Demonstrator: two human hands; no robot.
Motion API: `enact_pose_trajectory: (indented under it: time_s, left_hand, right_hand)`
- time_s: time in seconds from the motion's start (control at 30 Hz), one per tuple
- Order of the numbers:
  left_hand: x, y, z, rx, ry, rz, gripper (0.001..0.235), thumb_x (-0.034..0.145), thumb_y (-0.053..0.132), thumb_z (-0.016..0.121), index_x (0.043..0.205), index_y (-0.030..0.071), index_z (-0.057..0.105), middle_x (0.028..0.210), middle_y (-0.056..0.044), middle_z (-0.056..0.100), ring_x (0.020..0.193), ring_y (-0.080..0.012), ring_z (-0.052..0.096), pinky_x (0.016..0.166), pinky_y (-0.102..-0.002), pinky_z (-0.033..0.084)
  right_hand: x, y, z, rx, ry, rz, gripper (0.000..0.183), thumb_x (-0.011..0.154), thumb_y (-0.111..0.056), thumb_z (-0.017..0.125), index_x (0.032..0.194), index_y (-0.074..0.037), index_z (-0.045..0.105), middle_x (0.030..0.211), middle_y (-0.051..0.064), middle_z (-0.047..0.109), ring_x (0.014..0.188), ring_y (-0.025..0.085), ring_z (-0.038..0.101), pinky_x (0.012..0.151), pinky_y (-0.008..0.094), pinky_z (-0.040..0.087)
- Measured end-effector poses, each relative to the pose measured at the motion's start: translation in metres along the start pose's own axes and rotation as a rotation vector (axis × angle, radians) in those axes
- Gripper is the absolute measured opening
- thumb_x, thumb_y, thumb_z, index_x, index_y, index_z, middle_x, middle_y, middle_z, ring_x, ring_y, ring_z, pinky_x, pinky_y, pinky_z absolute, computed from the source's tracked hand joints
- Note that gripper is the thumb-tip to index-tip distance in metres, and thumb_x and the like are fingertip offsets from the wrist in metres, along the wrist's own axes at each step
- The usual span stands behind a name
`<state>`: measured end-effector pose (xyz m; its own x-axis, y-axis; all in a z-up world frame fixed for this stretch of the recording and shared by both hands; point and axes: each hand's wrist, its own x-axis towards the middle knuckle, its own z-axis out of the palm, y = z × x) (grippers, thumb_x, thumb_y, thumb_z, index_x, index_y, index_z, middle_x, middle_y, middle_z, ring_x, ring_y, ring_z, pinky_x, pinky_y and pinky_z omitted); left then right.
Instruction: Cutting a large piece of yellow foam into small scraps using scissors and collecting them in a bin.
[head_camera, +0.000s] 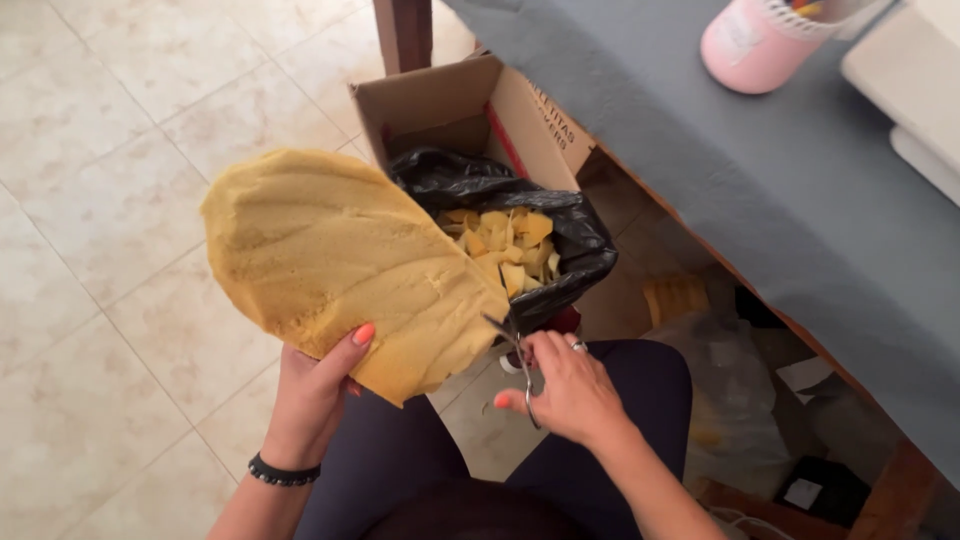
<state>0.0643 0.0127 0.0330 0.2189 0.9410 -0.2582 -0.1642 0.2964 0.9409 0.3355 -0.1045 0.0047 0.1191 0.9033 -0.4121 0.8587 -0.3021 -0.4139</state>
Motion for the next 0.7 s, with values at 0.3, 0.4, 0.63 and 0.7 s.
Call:
enact_pose_trajectory:
  time_s: [0.3, 0.4, 0.63, 0.7]
  left_hand:
    - [-0.002, -0.017, -0.006, -0.083, 0.027, 0.043, 0.031, 0.084, 0.019, 0.078, 0.105, 0.0, 0.065, 0.083, -0.007, 0.065, 0.048, -0.0132, 0.055, 0.029, -0.021, 0.042]
    - [0.0, -0.018, -0.003, -0.05, 0.11, 0.016, 0.031, 0.083, 0.023, 0.079, 0.103, 0.003, 0.066, 0.085, -0.004, 0.063, 0.064, -0.0138, 0.061, 0.033, -0.021, 0.046]
    - [0.005, -0.015, 0.01, -0.113, 0.113, 0.028, 0.028, 0.086, 0.026, 0.077, 0.098, 0.004, 0.064, 0.081, -0.004, 0.062, 0.052, -0.0129, 0.058, 0.031, -0.021, 0.045]
    - [0.006, -0.014, 0.012, -0.117, 0.121, 0.025, 0.032, 0.085, 0.026, 0.077, 0.103, 0.003, 0.064, 0.086, -0.005, 0.064, 0.053, -0.0126, 0.059, 0.031, -0.02, 0.046]
  right_hand:
    - [0.028, 0.001, 0.018, -0.048, 0.128, -0.209, 0.071, 0.083, -0.084, 0.046, 0.085, -0.013, 0.048, 0.079, 0.001, 0.05, 0.076, 0.022, 0.049, 0.062, 0.04, 0.043]
    - [0.038, 0.006, 0.03, -0.067, 0.3, -0.25, 0.062, 0.088, -0.075, 0.051, 0.078, -0.014, 0.052, 0.073, 0.002, 0.056, 0.074, 0.026, 0.058, 0.06, 0.045, 0.048]
    - [0.046, 0.006, 0.045, 0.167, 0.321, -0.28, 0.05, 0.095, -0.051, 0.067, 0.071, -0.011, 0.051, 0.062, -0.001, 0.062, 0.053, 0.02, 0.06, 0.05, 0.038, 0.045]
    - [0.045, 0.0, 0.035, 0.203, 0.308, -0.285, 0.048, 0.095, -0.045, 0.071, 0.068, -0.01, 0.052, 0.061, -0.001, 0.07, 0.05, 0.019, 0.065, 0.046, 0.037, 0.046]
